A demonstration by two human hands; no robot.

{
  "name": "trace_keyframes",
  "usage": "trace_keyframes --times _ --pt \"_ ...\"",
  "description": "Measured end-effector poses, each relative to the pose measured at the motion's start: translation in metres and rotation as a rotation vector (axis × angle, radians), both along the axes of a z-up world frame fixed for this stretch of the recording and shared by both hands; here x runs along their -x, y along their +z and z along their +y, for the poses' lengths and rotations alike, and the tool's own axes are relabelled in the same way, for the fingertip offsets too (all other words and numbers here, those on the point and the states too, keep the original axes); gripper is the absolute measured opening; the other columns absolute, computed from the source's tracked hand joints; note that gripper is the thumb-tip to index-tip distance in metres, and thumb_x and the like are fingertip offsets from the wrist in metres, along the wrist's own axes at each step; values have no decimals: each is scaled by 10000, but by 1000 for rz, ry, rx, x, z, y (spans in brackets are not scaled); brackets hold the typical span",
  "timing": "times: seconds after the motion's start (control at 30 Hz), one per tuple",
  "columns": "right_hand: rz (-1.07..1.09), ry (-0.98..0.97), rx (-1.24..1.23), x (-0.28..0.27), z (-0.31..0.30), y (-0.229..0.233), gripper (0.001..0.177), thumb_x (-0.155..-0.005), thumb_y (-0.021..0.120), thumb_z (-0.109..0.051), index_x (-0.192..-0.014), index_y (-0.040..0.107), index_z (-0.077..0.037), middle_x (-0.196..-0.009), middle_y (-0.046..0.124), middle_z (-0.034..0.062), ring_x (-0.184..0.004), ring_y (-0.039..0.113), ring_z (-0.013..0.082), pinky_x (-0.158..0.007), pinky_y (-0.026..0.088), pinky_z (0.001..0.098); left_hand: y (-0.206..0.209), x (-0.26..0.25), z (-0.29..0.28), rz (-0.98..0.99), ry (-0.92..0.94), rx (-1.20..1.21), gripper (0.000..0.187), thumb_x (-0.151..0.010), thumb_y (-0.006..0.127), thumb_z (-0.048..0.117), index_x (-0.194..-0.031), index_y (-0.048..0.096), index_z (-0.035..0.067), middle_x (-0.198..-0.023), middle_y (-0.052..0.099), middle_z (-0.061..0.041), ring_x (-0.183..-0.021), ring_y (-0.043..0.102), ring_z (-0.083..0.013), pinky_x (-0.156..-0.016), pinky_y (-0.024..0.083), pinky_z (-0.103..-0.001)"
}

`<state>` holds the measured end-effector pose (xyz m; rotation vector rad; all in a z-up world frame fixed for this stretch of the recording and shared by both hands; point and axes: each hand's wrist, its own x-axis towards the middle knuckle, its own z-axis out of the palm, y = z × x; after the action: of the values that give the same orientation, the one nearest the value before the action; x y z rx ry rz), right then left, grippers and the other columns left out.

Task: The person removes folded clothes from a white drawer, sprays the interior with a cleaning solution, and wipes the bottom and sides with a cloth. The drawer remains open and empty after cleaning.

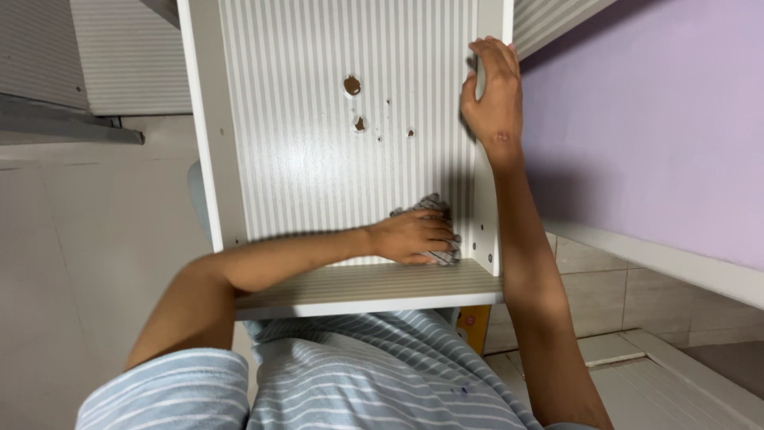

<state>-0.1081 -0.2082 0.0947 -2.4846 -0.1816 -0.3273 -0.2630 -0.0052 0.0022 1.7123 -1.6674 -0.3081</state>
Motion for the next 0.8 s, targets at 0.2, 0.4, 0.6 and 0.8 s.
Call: trace_keyframes --times 0.2,0.4,0.6,0.8 --pt "-14 6 7 -6 -5 -4 405 -916 583 76 -1312 654 28 -1344 666 217 -1396 528 371 -1268 275 502 2 -18 65 -5 -104 -136 463 -936 687 339 -1310 620 76 -1428 592 -108 -1396 487 -272 -1247 259 -514" --pt "12 -2 54 -10 -10 -9 403 -909 600 58 -1307 656 32 -1343 663 220 -1395 520 375 -1263 254 507 2 -25 68 -29 -130 -228 488 -912 679 389 -1313 611 119 -1484 557 -89 -1420 471 -265 -1242 240 -521" --pt "36 0 67 -14 -18 -12 383 -930 589 59 -1306 657 29 -1319 677 204 -1400 536 350 -1293 250 499 -24 -15 -18 -96 -77 -111 558 -973 580 475 -1439 546 172 -1501 533 -83 -1408 449 -284 -1218 231 -550" --pt "31 4 22 -13 -26 -10 393 -916 588 66 -1299 671 30 -1321 672 225 -1382 531 371 -1261 245 509 -18 -5 -73 -74 -21 -149 508 -945 580 395 -1391 589 150 -1398 586 -112 -1373 488 -286 -1238 283 -529"
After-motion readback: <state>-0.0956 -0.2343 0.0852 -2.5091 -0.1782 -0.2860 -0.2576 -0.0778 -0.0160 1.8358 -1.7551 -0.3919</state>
